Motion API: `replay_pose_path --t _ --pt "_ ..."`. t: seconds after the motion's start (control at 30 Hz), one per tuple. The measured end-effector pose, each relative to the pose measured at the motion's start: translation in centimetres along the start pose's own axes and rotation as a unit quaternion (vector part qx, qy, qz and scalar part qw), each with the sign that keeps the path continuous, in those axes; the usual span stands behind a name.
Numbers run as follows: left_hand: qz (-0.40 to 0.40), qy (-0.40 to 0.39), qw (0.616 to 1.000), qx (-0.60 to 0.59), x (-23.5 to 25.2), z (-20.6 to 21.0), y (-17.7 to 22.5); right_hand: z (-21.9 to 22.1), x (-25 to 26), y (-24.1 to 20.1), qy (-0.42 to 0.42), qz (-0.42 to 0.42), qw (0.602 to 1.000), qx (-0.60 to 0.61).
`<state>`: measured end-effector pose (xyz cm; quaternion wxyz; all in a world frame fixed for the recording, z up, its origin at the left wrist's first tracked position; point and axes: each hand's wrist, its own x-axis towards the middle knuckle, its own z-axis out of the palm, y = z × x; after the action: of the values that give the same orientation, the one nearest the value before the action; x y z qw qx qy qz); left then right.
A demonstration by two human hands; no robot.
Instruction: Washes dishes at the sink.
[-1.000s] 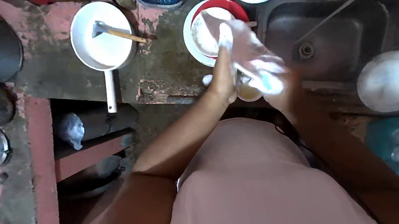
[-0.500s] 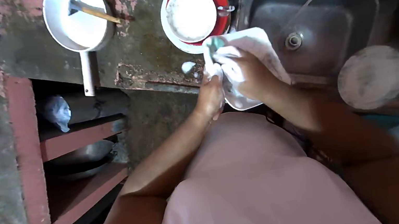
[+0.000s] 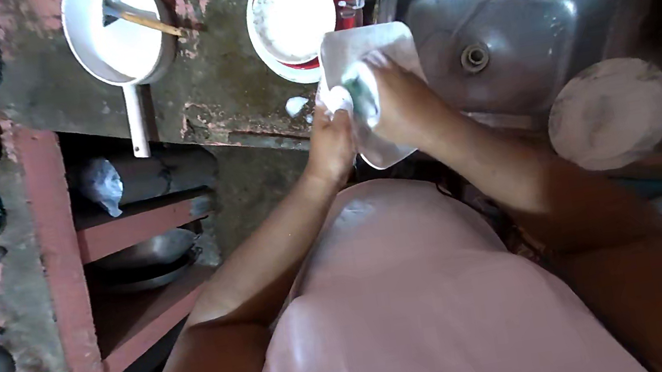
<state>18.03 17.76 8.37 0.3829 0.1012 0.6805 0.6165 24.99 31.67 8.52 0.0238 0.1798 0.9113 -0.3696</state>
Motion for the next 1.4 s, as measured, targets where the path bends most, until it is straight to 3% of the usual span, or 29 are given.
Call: replay_pose_path --t 0.1,0.13,0.2,0.23,0.3,0.4,0.5,0.6,0.73,0.8,0.93,1.03,1.1,1.2,1.27,1.33,1.4 --pt "0.017 0.038 0.999 0.013 0.7 -0.2 0.9 0.3 -2.3 -0.4 -0.046 -0.074 0.995 0.046" --pt "0.024 0.034 0.999 0.009 0.8 -0.3 1.2 0.0 -2.7 0.7 -0.063 -0.051 0.996 0.037" --pt "0.014 0.015 1.000 0.008 0.9 -0.4 1.7 -0.9 -2.5 3.3 -0.059 0.072 0.996 -0.007" --pt "-0.004 0.003 1.000 0.021 0.8 -0.2 1.9 -1.4 -2.1 4.2 -0.031 0.131 0.990 -0.030" --pt "-0.037 -0.038 0.997 0.057 0.6 0.7 2.1 -1.4 -0.8 5.1 0.051 0.167 0.983 -0.049" --pt "-0.055 -0.059 0.991 0.103 0.9 2.0 1.3 0.2 -0.5 2.8 0.127 0.101 0.987 0.015" --pt "-0.045 -0.054 0.990 0.126 1.4 2.6 1.0 0.9 -3.5 1.0 0.084 0.044 0.990 0.102" --pt "-0.032 -0.056 0.992 0.111 2.8 2.4 0.2 2.3 -7.0 3.6 0.059 0.028 0.989 0.131" --pt "-0.072 -0.115 0.987 0.082 4.6 4.1 -0.4 3.0 -11.9 8.3 0.106 0.218 0.969 0.052" --pt "-0.114 -0.140 0.980 0.086 5.2 6.0 -0.7 2.0 -13.8 10.4 0.123 0.315 0.939 0.054" --pt "-0.125 -0.207 0.961 0.137 5.5 10.7 -1.4 0.7 -17.7 13.5 0.231 0.405 0.871 0.154" --pt "-0.127 -0.261 0.938 0.191 5.4 14.7 -2.2 -0.9 -21.3 14.7 0.303 0.467 0.795 0.241" --pt "-0.126 -0.277 0.927 0.221 5.3 17.6 -3.0 -1.3 -23.8 16.0 0.407 0.496 0.726 0.248" --pt "-0.112 -0.318 0.910 0.240 5.7 21.8 -4.7 -0.8 -27.4 18.1 0.598 0.453 0.614 0.244" --pt "-0.101 -0.330 0.899 0.270 6.0 24.4 -6.0 -0.4 -29.1 18.4 0.667 0.413 0.549 0.288" --pt "-0.089 -0.344 0.888 0.292 6.3 26.9 -7.5 0.5 -30.3 18.1 0.674 0.390 0.517 0.357" --pt "-0.077 -0.362 0.887 0.276 6.7 29.3 -9.0 1.5 -30.9 17.8 0.662 0.380 0.518 0.387"
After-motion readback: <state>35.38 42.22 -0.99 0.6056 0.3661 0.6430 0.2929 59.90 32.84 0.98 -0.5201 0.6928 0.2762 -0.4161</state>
